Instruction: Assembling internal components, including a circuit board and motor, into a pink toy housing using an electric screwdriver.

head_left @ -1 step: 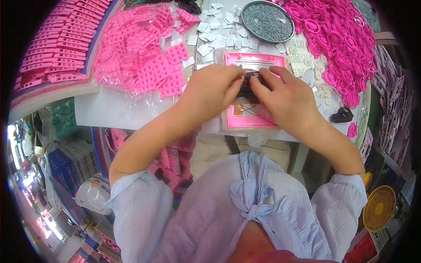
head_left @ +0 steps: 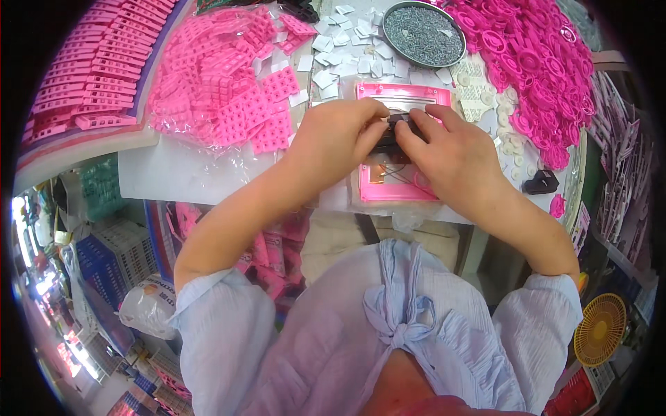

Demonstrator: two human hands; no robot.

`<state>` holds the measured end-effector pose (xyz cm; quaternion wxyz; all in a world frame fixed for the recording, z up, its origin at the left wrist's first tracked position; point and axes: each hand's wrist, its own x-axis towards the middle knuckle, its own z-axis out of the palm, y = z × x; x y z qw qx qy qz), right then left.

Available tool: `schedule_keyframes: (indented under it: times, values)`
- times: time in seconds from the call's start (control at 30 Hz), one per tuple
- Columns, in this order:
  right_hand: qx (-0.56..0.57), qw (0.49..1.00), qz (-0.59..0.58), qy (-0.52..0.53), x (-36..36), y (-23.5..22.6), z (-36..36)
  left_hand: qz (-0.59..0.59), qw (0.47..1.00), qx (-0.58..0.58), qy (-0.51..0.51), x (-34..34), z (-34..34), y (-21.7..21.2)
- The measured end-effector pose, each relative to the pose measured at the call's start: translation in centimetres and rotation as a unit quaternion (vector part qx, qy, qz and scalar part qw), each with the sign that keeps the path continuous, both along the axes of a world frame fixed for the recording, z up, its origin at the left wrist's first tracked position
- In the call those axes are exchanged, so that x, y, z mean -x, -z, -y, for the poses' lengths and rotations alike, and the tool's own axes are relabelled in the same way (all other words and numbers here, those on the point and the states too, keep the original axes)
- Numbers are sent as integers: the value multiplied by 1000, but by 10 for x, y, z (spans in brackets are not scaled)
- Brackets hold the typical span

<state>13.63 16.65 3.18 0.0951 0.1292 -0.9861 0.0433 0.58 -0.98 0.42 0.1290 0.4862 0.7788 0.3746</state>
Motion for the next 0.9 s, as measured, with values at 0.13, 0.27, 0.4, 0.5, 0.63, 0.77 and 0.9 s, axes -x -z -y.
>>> schedule_keyframes:
  times: [0.13, 0.27, 0.4, 0.5, 0.63, 0.77, 0.9]
  values:
    - [-40, 999, 26, -22, 5, -10, 6, 103, 993, 63, -9, 13, -15, -3]
    - [-42, 999, 24, -15, 8, -8, 10, 170, 978, 121, 28, 31, -27, -7]
    - [-10, 998, -52, -38, 3, 4, 5, 133, 980, 135, 55, 33, -30, -13]
    - [-46, 999, -24, -17, -3, 0, 9, 133, 980, 134, 63, 31, -34, -12]
    - [-123, 974, 188, -2, 6, -29, 21, 160, 971, 167, 55, 32, -32, -21]
    - [26, 995, 85, -40, 10, -11, -5, 155, 971, 169, 61, 33, -34, -17]
    - [-62, 998, 26, -1, -5, -4, 10, 132, 974, 169, 77, 31, -42, -18]
